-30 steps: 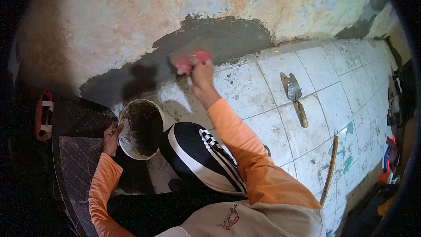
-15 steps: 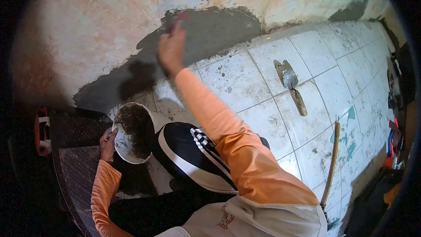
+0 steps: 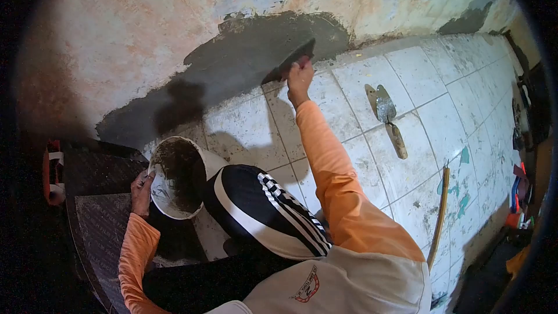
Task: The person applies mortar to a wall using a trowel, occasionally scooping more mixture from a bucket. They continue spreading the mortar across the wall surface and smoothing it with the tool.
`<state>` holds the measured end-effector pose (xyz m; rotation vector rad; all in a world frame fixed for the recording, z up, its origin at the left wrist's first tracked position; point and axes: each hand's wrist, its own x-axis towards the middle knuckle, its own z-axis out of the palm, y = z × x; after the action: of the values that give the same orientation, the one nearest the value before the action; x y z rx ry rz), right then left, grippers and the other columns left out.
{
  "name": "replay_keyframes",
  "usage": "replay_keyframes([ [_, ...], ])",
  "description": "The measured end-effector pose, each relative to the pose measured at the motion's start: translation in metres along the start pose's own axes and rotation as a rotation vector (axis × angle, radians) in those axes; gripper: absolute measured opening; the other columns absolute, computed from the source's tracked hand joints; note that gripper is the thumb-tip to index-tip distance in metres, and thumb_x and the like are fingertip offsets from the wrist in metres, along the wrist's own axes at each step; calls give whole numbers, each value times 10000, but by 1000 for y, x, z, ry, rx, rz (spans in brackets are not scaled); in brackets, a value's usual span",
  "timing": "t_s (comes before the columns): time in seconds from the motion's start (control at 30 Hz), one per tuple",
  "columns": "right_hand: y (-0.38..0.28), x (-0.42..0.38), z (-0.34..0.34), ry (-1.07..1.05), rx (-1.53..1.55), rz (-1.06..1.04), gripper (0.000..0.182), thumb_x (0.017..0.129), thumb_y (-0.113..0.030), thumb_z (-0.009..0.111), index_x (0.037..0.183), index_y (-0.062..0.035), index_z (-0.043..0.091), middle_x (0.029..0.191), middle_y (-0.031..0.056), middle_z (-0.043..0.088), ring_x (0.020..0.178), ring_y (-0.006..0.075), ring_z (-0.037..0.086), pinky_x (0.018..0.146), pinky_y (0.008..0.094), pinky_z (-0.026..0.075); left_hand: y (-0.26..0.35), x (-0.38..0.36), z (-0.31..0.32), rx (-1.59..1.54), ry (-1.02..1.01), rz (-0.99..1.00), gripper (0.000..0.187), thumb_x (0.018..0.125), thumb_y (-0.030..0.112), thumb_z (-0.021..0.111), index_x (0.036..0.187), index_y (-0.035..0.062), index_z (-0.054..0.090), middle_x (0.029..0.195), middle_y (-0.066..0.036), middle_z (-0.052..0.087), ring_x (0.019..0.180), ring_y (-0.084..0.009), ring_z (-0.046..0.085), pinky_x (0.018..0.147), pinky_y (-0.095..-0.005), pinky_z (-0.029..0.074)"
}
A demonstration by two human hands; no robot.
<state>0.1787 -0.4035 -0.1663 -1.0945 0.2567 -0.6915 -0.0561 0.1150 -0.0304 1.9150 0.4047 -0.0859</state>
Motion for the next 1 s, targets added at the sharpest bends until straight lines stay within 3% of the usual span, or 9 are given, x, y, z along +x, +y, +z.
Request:
replay_keyframes([
  [0.2, -14, -33, 100, -34, -186, -169, 155, 894, -66, 657, 984, 49, 606, 887, 200, 659, 854, 317, 643, 810, 444, 502, -3, 0, -4, 4, -23, 0, 328, 1061, 202, 688, 1293, -30, 703, 1098, -58, 745, 947, -119, 668, 870, -281, 538],
  [0.3, -6, -75, 149, -44, -278, -148, 248, 932, -45, 636, 1155, 64, 643, 980, 114, 688, 866, 192, 657, 737, 362, 545, -8, 2, -5, 10, -22, 8, 343, 1065, 211, 680, 1316, -23, 699, 1131, -64, 752, 978, -127, 680, 889, -286, 537],
  [0.43, -45, -130, 202, -98, -263, 2, 737, 905, 18, 629, 1597, 67, 382, 1287, 273, 530, 1189, 409, 560, 1075, 462, 443, 1, -4, -1, 100, 2, 48, 395, 1064, 250, 671, 1352, -20, 691, 1194, -103, 757, 1047, -177, 698, 949, -317, 532],
  [0.57, -53, -171, 221, -281, -345, -36, 688, 902, -5, 647, 1550, 78, 432, 1269, 288, 547, 1216, 431, 546, 1067, 482, 438, 7, -5, 1, 30, -25, -10, 421, 1056, 262, 679, 1360, -30, 685, 1196, -119, 755, 1064, -197, 697, 975, -332, 526],
  [0.6, -37, -176, 220, -217, -409, -218, 312, 938, -58, 628, 1230, 48, 601, 1096, 218, 611, 987, 363, 618, 885, 458, 523, 5, -3, 0, 88, -29, 36, 433, 1053, 273, 683, 1358, -34, 686, 1198, -125, 755, 1071, -199, 696, 979, -334, 524],
  [0.63, -39, -177, 214, -238, -405, -220, 312, 938, -58, 628, 1230, 48, 601, 1096, 218, 611, 987, 363, 618, 885, 458, 523, 4, -4, -3, 145, -24, 77, 445, 1050, 284, 687, 1356, -39, 686, 1200, -131, 754, 1078, -201, 695, 984, -335, 522],
  [0.7, -45, -165, 184, -483, 329, 324, 191, 992, -9, 593, 1182, 13, 598, 1015, 193, 676, 855, 335, 700, 742, 441, 578, 3, 1, -13, 187, 19, 78, 468, 1035, 305, 699, 1340, -49, 689, 1193, -153, 755, 1081, -207, 694, 987, -339, 520],
  [0.77, -87, -166, 163, -304, 370, 553, 32, 1028, -1, 556, 1037, -28, 570, 833, 126, 667, 665, 274, 682, 604, 390, 572, -4, 5, -13, 282, 47, 73, 516, 1005, 346, 721, 1309, -70, 696, 1179, -198, 755, 1085, -220, 694, 995, -347, 515],
  [1.0, -78, -150, 169, -197, 383, 640, 115, 993, 82, 485, 1073, 25, 544, 914, 151, 642, 814, 312, 714, 722, 484, 658, -6, 0, -6, 251, 67, 111, 523, 994, 351, 732, 1284, -84, 703, 1130, -196, 765, 1051, -200, 695, 960, -347, 520],
])
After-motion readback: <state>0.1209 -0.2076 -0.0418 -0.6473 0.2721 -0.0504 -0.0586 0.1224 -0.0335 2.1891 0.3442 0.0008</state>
